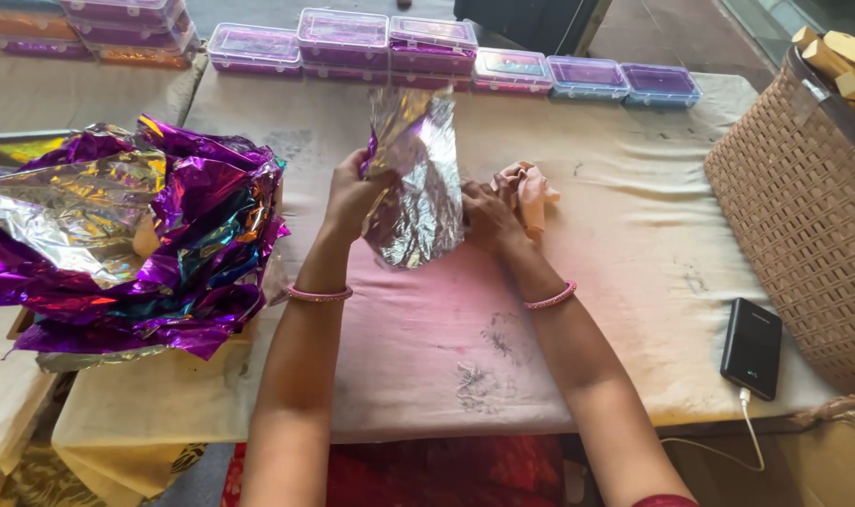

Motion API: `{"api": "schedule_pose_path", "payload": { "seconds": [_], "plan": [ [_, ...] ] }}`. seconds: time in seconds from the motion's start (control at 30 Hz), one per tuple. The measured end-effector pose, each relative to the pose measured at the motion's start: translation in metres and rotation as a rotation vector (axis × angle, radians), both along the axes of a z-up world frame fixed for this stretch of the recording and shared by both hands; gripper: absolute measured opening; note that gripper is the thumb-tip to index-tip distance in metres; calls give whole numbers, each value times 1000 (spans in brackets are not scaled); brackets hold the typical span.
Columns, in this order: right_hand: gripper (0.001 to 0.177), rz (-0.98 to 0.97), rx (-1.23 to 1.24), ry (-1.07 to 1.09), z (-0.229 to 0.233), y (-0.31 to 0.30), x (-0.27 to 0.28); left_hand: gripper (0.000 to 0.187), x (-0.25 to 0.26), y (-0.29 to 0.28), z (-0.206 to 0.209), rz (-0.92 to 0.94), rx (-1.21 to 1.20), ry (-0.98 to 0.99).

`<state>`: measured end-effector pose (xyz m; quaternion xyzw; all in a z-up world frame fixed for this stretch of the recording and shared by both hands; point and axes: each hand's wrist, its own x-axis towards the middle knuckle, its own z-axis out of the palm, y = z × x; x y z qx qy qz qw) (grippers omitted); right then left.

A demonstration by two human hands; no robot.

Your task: The person wipes a wooden block with a cloth, wraps it in foil, and then wraps it in purple cellophane.

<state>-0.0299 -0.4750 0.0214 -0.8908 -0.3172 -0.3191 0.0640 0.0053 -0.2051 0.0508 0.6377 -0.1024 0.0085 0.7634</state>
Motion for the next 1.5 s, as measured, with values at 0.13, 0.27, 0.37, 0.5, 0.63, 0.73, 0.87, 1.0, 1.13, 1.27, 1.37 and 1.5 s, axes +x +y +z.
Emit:
{"api": "schedule_pose_path", "payload": {
  "seconds": [0.13, 0.27, 0.37, 0.5, 0.63, 0.73, 0.87, 1.0, 1.13, 1.27, 1.37, 1.5],
  "plan": [
    [28, -132, 49, 156, 1, -16, -3, 49, -15, 6, -7, 255, 502, 36],
    [33, -448, 38, 99, -7, -29, 3, 69, -4, 7, -48, 521, 888, -240],
    [37, -529, 80, 42, -11, -33, 6, 84, -29, -1, -23, 717, 1112, -549],
    [38, -426, 383, 206, 21, -25, -13, 54, -38, -8, -20, 766, 1506, -913],
    [31, -349, 615, 458, -1, -36, 5, 42, -36, -21, -33, 351, 1496, -735],
    [22, -373, 520, 221, -15, -43, 13, 46, -55, -24, -7, 259, 1454, -684],
    [24, -354, 288, 31, 0, -33, -3, 66, -51, -27, -13, 145, 1397, -546],
    [43, -392, 238, 149, 9, -24, -6, 86, -50, -23, -9, 29, 1435, -353],
    [39, -471, 310, 222, -7, -37, 9, 89, -47, -17, -14, -27, 1394, -298],
    [35, -449, 361, 135, -7, -37, 5, 87, -44, -16, -24, 43, 1332, -389],
    [39, -464, 292, 91, -1, -34, -1, 78, -50, -16, -28, 163, 1292, -545],
    [41, -523, 289, 147, -1, -33, 1, 58, -70, -12, -6, 149, 1284, -577]
  ]
}}
